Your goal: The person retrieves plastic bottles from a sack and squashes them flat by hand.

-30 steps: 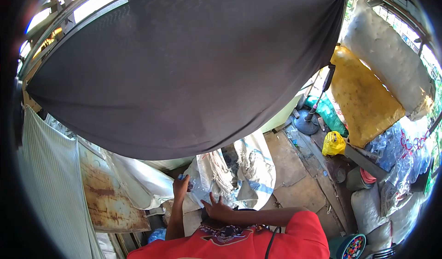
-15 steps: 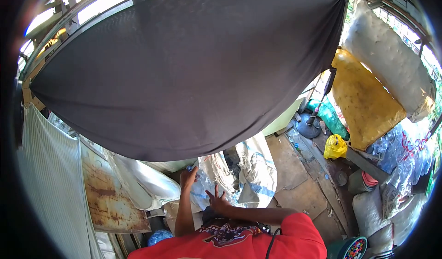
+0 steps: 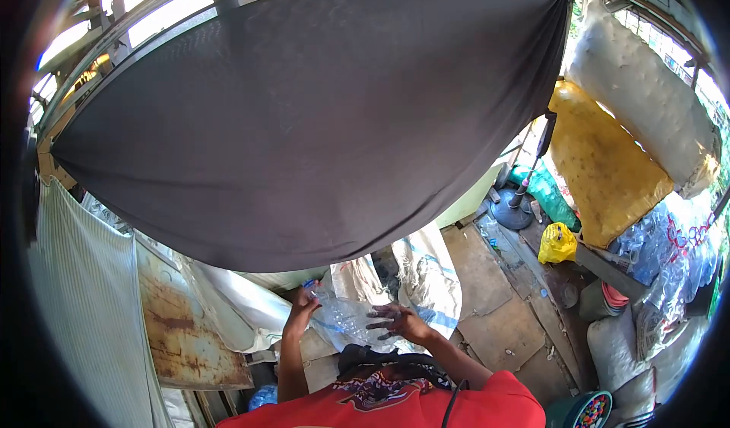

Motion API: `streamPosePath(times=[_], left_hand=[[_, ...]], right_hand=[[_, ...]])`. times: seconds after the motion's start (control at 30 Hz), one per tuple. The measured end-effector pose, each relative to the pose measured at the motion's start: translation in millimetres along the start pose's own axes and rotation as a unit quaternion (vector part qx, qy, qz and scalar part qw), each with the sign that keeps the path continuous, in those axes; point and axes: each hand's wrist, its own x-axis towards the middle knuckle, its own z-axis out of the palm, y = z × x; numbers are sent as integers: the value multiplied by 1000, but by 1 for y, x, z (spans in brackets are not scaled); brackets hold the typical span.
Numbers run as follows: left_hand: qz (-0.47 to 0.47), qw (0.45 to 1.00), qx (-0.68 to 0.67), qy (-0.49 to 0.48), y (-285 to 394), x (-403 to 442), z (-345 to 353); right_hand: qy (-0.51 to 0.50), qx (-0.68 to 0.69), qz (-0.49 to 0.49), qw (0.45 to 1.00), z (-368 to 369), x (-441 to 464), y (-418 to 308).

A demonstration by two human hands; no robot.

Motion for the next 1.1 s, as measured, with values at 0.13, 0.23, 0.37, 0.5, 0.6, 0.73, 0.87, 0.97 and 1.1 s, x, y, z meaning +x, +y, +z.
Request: streamPosePath(times=[0.13, 0.23, 0.37, 0.5, 0.6, 0.73, 0.87, 0.97, 1.1], left_hand=[[71, 990, -115, -47, 9, 5, 44], [95, 980, -176, -21, 33, 5, 68], [134, 965, -211, -74, 64, 5, 80], [159, 931, -267, -192, 97, 9, 81], [164, 904, -290, -269, 126, 7, 99], [197, 854, -293, -382, 149, 16, 122], [209, 810, -373, -401, 154, 28, 135], [166, 815, -421, -362, 159, 28, 133], [74, 888, -375, -254, 156, 14, 131]], right_hand=[[20, 143, 5, 989, -3, -6, 11], [53, 236, 36, 970, -4, -1, 17], [32, 241, -31, 969, 17, -5, 8], [-97, 316, -29, 943, 32, -4, -6], [-115, 302, 42, 945, 53, -5, -12], [-308, 362, 118, 872, 105, 7, -7], [-392, 339, 169, 839, 120, 19, 21], [-375, 274, 170, 869, 118, 24, 26], [-251, 104, 136, 953, 106, 27, 20]])
